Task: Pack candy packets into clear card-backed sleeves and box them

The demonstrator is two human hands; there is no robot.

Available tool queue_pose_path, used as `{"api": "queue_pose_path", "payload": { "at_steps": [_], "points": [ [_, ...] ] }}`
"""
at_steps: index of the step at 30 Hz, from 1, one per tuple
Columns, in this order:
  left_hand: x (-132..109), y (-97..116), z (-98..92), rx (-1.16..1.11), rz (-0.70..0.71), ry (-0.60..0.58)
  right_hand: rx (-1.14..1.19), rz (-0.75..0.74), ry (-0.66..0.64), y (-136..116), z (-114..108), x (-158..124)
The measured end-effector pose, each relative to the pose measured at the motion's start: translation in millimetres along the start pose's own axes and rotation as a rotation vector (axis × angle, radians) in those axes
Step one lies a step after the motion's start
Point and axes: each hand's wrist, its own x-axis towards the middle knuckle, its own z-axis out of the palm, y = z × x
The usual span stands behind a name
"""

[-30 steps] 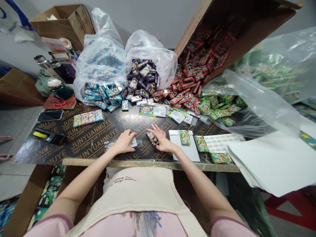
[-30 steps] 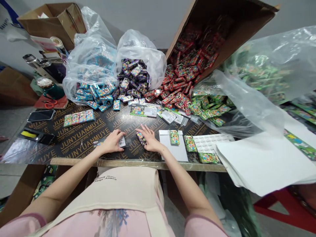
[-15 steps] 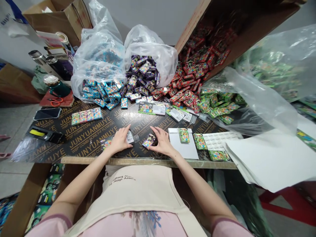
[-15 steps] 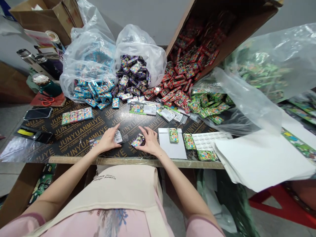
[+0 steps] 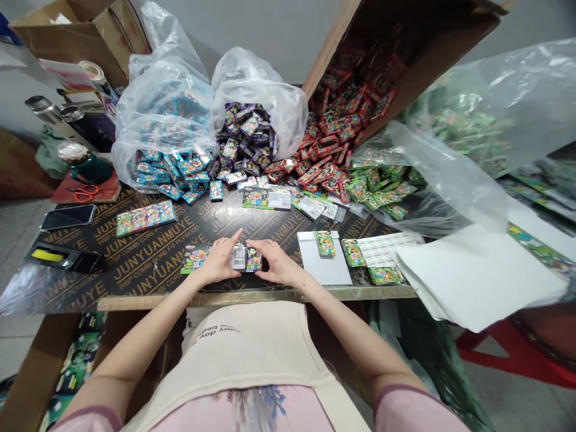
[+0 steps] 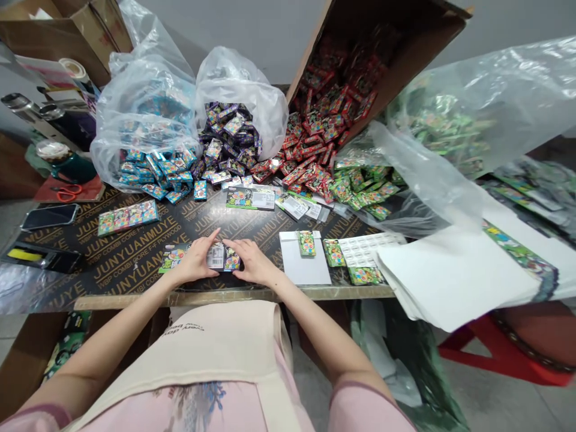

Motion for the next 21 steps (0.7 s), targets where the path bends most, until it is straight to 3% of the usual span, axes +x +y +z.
{"api": "queue_pose_path", "payload": {
  "at_steps": [3, 8, 11, 17, 21],
  "points": [
    [0.6, 1.2, -3.8, -0.039, 0.002, -0.03, 0.065, -0.042, -0.039, 0.6, -5.5, 0.8],
    [6.0, 0.7, -8.1, 0.061, -0.013, 0.045, -0.181, 0.069, -0.094, -11.5, -7.1, -1.2],
    [10.7, 0.4, -13.8, 0.097, 0.045, 0.009, -0.179, 0.046, -0.163, -19.0, -11.7, -1.8],
    [13.5, 6.3, -22.2, 0.012, 0.083, -0.081, -0.24, 0.095, -0.047, -17.4, -29.0, 2.6],
    [14.6, 7.7, -17.8, -0.036, 0.008, 0.027, -0.331, 0.137, -0.026, -23.7, -30.7, 6.9]
  ]
}}
